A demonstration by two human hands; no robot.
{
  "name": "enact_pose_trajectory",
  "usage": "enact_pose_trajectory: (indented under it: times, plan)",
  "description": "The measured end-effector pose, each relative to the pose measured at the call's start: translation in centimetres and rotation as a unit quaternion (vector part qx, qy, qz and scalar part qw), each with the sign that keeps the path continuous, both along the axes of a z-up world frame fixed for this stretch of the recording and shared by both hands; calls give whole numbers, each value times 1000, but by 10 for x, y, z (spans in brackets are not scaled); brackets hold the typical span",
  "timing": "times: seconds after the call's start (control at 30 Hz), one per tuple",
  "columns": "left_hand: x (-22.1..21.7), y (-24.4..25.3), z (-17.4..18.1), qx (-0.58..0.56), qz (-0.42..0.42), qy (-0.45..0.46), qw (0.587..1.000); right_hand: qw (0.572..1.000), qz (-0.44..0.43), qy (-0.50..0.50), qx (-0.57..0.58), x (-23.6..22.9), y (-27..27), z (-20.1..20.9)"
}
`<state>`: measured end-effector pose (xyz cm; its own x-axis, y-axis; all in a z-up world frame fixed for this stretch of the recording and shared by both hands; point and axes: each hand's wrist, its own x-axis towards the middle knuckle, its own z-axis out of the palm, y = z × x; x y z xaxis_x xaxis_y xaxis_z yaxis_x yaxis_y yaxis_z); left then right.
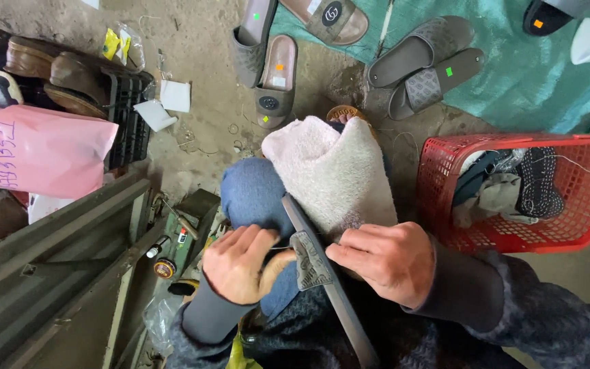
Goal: Hand-stitching the upper component of a sandal to its sole and cleaning the finished product with a cloth.
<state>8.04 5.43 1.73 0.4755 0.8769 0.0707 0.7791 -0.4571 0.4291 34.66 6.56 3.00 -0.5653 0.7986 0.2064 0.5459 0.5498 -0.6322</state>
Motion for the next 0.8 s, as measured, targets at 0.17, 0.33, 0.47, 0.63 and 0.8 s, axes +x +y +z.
enact_pose_trajectory:
  times: [0.17,0.33,0.47,0.63,0.8]
  plan:
    - [4,-3,0,-42,-2,-29,999,989,-41,31,-139,-9,14,20]
    - [6,-1,-7,6,43,-14,999,977,-60,-1,-206,-24,0,4]
    - [-20,-8,-15,23,128,75,989,971,-68,-42,-226,-24,-8,-2]
    - [-81,-26,-43,-55,184,123,974,969,-79,-26,-231,-26,-5,4]
    - [-90,-34,-44,-44,225,104,968,978,-48,-8,-205,-22,-16,1]
